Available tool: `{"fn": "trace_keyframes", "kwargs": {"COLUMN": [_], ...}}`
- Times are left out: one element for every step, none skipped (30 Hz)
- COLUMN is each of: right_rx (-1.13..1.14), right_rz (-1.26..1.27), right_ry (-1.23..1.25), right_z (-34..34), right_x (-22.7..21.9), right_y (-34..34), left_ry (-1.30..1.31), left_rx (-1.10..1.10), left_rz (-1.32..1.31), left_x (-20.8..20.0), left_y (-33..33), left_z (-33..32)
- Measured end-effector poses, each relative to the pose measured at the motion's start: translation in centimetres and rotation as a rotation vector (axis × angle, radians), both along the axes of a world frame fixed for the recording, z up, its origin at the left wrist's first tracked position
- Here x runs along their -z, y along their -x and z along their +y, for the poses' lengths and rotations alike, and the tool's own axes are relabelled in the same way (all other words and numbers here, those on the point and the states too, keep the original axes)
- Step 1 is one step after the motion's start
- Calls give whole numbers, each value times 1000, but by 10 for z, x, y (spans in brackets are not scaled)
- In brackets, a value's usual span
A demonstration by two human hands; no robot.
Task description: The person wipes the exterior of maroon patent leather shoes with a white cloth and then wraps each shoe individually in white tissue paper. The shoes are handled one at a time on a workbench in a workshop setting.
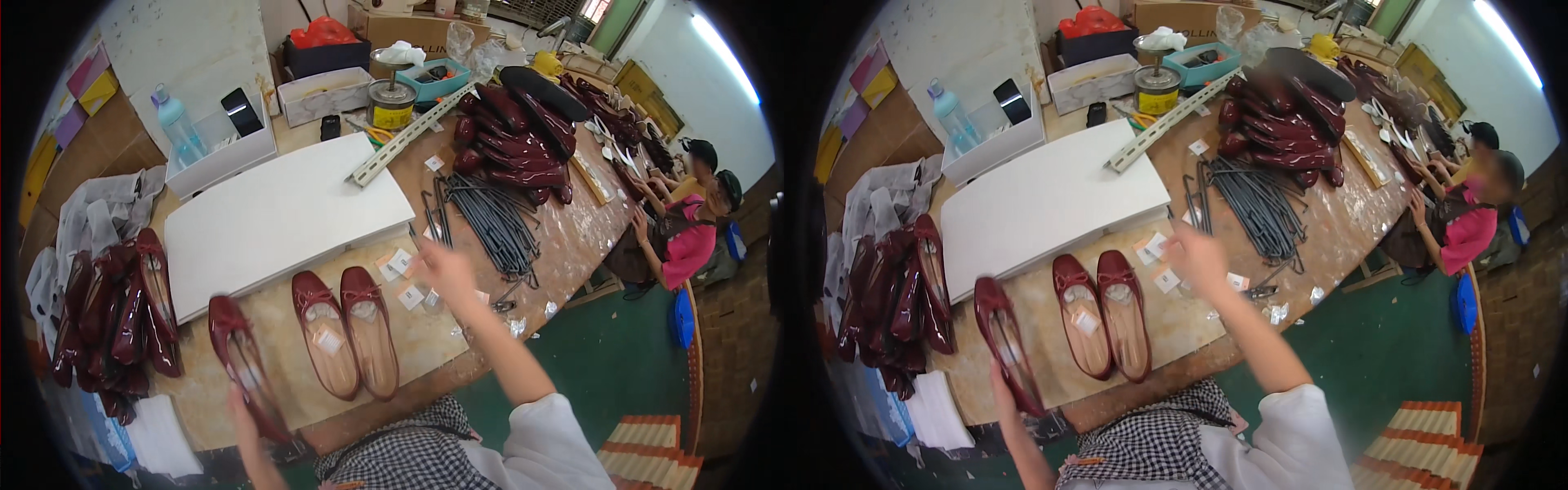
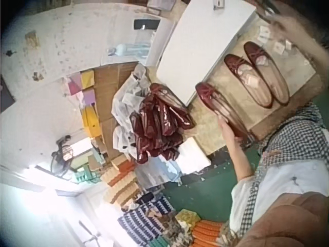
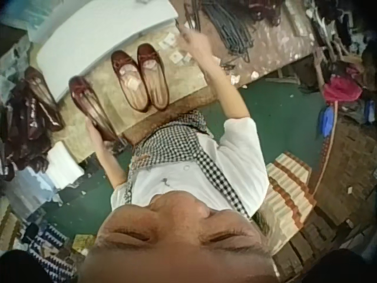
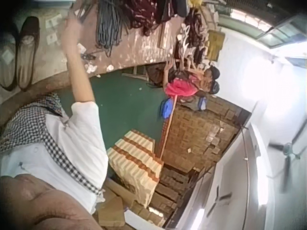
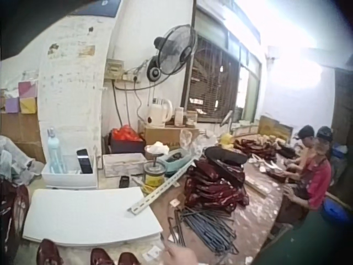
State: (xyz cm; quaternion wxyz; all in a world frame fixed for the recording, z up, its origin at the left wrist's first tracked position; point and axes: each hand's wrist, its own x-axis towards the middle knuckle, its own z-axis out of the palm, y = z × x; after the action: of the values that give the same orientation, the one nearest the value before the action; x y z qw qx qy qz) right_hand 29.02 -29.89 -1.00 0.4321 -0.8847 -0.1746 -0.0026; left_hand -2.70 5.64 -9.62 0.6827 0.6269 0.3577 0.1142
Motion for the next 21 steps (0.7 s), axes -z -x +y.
{"fn": "trace_keyframes", "kwargs": {"right_rx": [16,210,189,203,215,229,123,94,66,33,56,71,92,114,112,94,78,62,75,74,73], "right_rz": [-198,-156,-77,-67,-53,-39,88,152,215,276,403,417,429,440,382,395,408,420,423,292,160], "right_ry": [306,562,607,627,647,667,678,636,594,553,401,335,272,209,177,130,85,40,113,77,42], "right_z": [-20,-39,-51,-46,-34,-30,-24,-26,-32,-36,-39,-43,-50,-58,-66,-73,-80,-88,-94,-103,-112], "right_x": [-6,13,32,42,48,51,50,48,44,40,33,35,36,39,43,46,48,49,47,45,44], "right_y": [-33,-57,-81,-95,-103,-112,-122,-129,-133,-134,-131,-130,-129,-129,-127,-126,-126,-126,-128,-129,-128], "left_ry": [-440,-879,-979,-1079,-1178,-1049,-924,-793,-918,-924,-929,-934,-914,-899,-884,-873,-863,-852,-842,-843,-844], "left_rx": [-22,-28,-65,-112,-159,-124,-101,-70,10,36,62,88,83,94,106,115,118,122,124,128,133], "left_rz": [142,262,265,278,292,190,102,9,110,124,138,152,182,170,158,146,143,140,138,115,91], "left_x": [-29,-69,-83,-91,-95,-93,-90,-92,-98,-100,-102,-103,-104,-103,-101,-101,-101,-103,-104,-103,-101], "left_y": [-2,-9,-11,-9,-9,-15,-19,-25,-31,-33,-35,-36,-39,-40,-41,-42,-43,-45,-46,-47,-49], "left_z": [-10,-23,-24,-24,-25,-30,-36,-46,-54,-61,-66,-70,-76,-77,-78,-79,-81,-83,-85,-86,-88]}}
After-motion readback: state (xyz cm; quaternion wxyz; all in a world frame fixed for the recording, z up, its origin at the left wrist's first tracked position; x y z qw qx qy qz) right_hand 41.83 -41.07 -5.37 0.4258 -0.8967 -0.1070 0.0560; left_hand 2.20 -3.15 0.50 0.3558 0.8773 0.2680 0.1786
